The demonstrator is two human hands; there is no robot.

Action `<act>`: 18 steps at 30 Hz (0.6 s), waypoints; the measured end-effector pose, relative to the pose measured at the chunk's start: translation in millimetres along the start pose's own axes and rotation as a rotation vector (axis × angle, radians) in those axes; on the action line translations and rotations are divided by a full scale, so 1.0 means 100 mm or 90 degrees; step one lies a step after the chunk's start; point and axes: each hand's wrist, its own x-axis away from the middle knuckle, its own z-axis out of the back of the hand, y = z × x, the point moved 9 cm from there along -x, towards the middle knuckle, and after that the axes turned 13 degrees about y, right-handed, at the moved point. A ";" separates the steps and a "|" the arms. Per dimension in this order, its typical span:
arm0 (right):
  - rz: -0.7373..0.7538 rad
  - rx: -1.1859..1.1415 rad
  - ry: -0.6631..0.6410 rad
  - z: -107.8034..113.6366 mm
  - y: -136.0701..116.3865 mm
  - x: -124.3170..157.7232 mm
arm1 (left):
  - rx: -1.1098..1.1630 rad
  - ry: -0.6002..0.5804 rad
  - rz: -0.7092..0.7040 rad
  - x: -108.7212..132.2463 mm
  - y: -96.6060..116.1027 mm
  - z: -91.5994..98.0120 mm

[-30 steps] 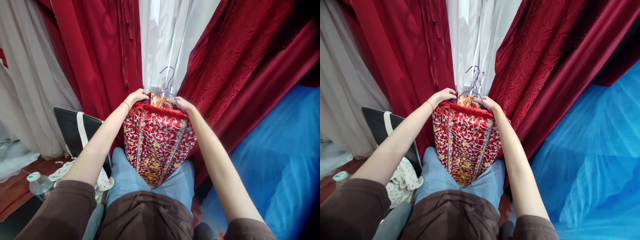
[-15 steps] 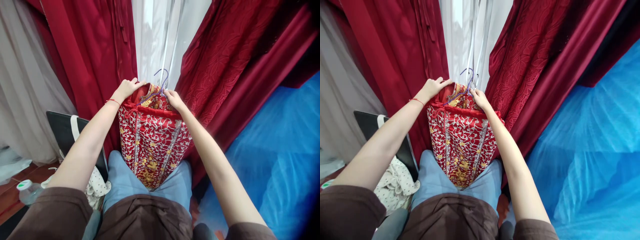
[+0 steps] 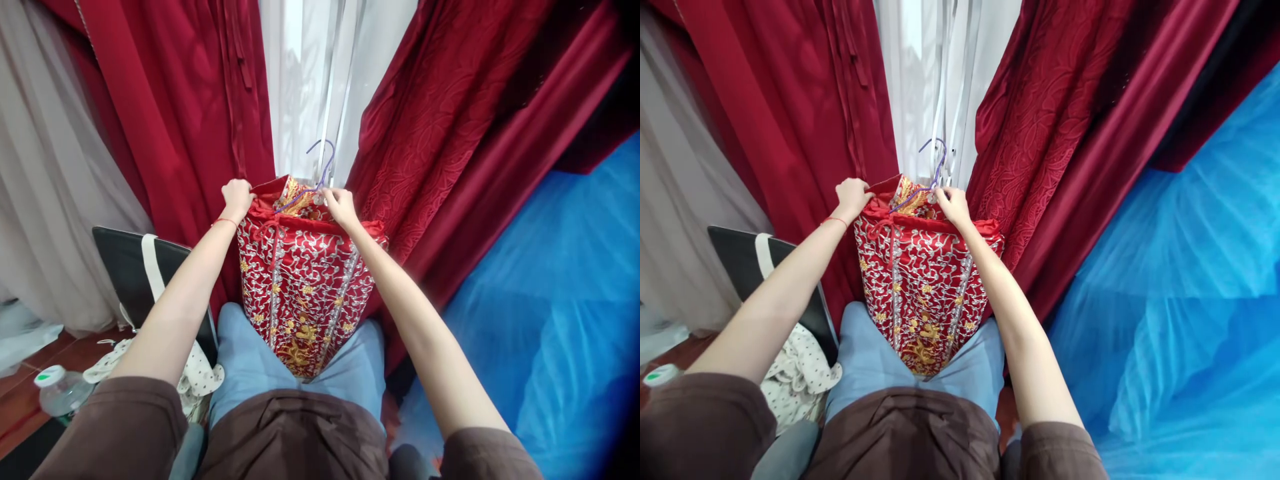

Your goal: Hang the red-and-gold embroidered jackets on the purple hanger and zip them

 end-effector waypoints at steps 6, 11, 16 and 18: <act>0.000 0.018 -0.024 0.00 0.00 0.02 | 0.060 0.085 0.026 0.12 -0.26 0.00; -0.011 0.003 -0.047 0.02 0.05 0.03 | -0.061 0.039 -0.172 -0.09 -0.18 0.38; -0.029 0.017 -0.039 0.02 0.09 0.02 | -0.120 0.008 -0.177 -0.31 0.12 0.72; -0.033 0.019 -0.037 0.04 0.09 0.02 | -0.137 -0.031 -0.135 -0.33 0.31 0.72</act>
